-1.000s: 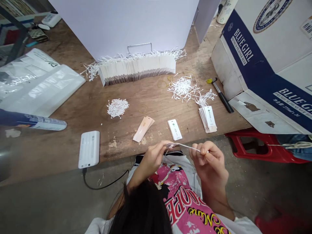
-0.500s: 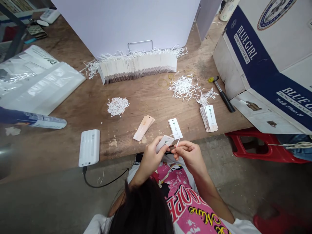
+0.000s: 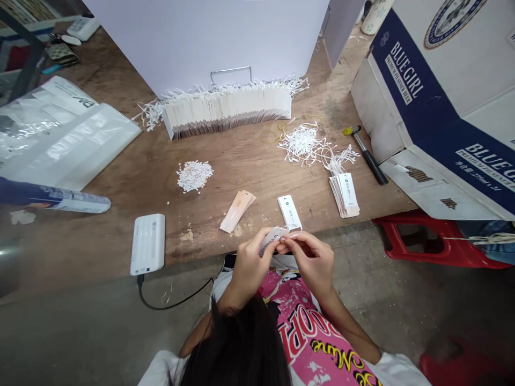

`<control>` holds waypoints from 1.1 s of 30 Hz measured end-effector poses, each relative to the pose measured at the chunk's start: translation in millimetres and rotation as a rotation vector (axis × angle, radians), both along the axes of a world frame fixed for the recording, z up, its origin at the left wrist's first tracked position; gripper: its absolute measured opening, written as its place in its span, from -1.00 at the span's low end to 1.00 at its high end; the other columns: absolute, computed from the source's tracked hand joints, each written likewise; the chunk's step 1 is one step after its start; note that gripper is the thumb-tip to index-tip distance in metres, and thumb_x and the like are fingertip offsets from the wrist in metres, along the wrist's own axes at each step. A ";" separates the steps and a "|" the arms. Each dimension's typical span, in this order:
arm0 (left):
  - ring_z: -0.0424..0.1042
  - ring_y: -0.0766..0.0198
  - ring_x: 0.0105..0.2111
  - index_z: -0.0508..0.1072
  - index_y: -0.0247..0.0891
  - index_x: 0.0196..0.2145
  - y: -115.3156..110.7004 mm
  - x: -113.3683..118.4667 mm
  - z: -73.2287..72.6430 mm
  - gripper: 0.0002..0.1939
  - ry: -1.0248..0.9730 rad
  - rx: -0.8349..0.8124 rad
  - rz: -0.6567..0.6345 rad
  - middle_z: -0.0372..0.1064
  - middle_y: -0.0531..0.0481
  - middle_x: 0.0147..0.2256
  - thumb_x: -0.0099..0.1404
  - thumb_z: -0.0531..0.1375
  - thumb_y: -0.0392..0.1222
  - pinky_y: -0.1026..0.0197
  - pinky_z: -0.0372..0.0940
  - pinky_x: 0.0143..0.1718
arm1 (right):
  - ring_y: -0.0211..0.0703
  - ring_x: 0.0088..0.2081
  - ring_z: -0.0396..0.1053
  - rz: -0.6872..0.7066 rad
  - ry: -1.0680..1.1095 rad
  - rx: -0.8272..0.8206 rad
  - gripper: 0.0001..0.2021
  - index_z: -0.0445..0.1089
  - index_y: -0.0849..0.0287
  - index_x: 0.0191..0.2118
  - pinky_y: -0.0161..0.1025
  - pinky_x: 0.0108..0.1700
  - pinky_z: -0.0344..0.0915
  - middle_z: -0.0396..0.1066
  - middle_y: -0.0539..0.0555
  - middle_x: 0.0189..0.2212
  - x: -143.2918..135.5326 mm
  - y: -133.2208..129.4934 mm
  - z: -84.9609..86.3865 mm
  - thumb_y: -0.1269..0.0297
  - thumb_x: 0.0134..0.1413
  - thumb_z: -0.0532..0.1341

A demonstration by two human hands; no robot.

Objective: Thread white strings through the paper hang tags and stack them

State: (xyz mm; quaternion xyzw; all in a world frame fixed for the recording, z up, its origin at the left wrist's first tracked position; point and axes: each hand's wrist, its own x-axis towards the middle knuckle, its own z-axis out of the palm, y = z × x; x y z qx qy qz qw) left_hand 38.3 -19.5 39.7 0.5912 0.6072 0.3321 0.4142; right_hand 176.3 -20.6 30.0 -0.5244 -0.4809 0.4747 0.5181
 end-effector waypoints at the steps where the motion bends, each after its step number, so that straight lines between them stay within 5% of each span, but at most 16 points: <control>1: 0.48 0.41 -0.38 0.44 -0.16 -0.21 -0.5 0.3 0.3 -0.86 0.005 0.013 0.000 0.52 0.16 -0.34 0.27 0.16 -0.32 0.46 0.28 -0.32 | -0.23 -0.43 0.47 -0.013 -0.045 0.059 -0.88 0.48 0.13 -0.33 -0.30 -0.36 0.43 0.49 0.03 -0.39 -1.3 -0.8 -1.9 0.49 0.08 0.24; 5: 0.50 0.40 -0.39 0.43 -0.16 -0.21 -1.3 1.0 -0.7 -0.86 0.036 0.059 0.001 0.53 0.16 -0.35 0.27 0.17 -0.33 0.45 0.30 -0.32 | -0.26 -0.39 0.38 -0.040 -0.103 0.151 -0.85 0.46 0.10 -0.31 -0.32 -0.40 0.32 0.41 0.03 -0.35 -2.8 -5.1 -4.7 0.52 0.09 0.24; 14: 0.53 0.31 -0.32 0.46 -0.19 -0.25 5.4 0.0 -14.8 -0.89 0.090 0.209 0.041 0.54 0.07 -0.32 0.31 0.14 -0.31 0.35 0.36 -0.26 | -0.37 -0.55 0.09 0.259 0.473 -0.151 -0.92 0.40 0.15 -0.36 -0.36 -0.58 -0.01 0.18 -0.01 -0.41 22.1 -13.9 29.2 0.29 0.14 0.23; 21: 0.53 0.32 -0.34 0.46 -0.20 -0.26 2.5 -2.5 -11.8 -0.91 0.061 0.262 0.079 0.55 0.07 -0.33 0.29 0.16 -0.28 0.36 0.36 -0.27 | -0.26 -0.39 0.29 0.185 0.157 0.028 -0.94 0.49 0.13 -0.37 -0.33 -0.40 0.22 0.33 0.04 -0.41 16.4 -7.1 23.7 0.42 0.08 0.28; 27: 0.53 0.32 -0.35 0.46 -0.20 -0.25 2.8 -4.1 -17.1 -0.90 0.100 0.298 0.104 0.55 0.06 -0.33 0.30 0.16 -0.29 0.35 0.36 -0.27 | -0.35 -0.62 0.30 0.227 0.596 -0.217 -0.97 0.39 0.14 -0.35 -0.41 -0.63 0.17 0.41 0.00 -0.46 14.1 -6.0 21.9 0.36 0.10 0.26; 33: 0.54 0.30 -0.32 0.47 -0.21 -0.23 7.2 -10.4 -23.5 -0.89 0.203 0.411 0.159 0.56 0.03 -0.31 0.30 0.16 -0.30 0.34 0.36 -0.24 | -0.40 -0.69 0.21 0.150 0.663 -0.343 -0.77 0.40 0.09 -0.23 -0.45 -0.65 0.13 0.41 -0.07 -0.58 21.8 -4.6 25.7 0.37 -0.07 0.35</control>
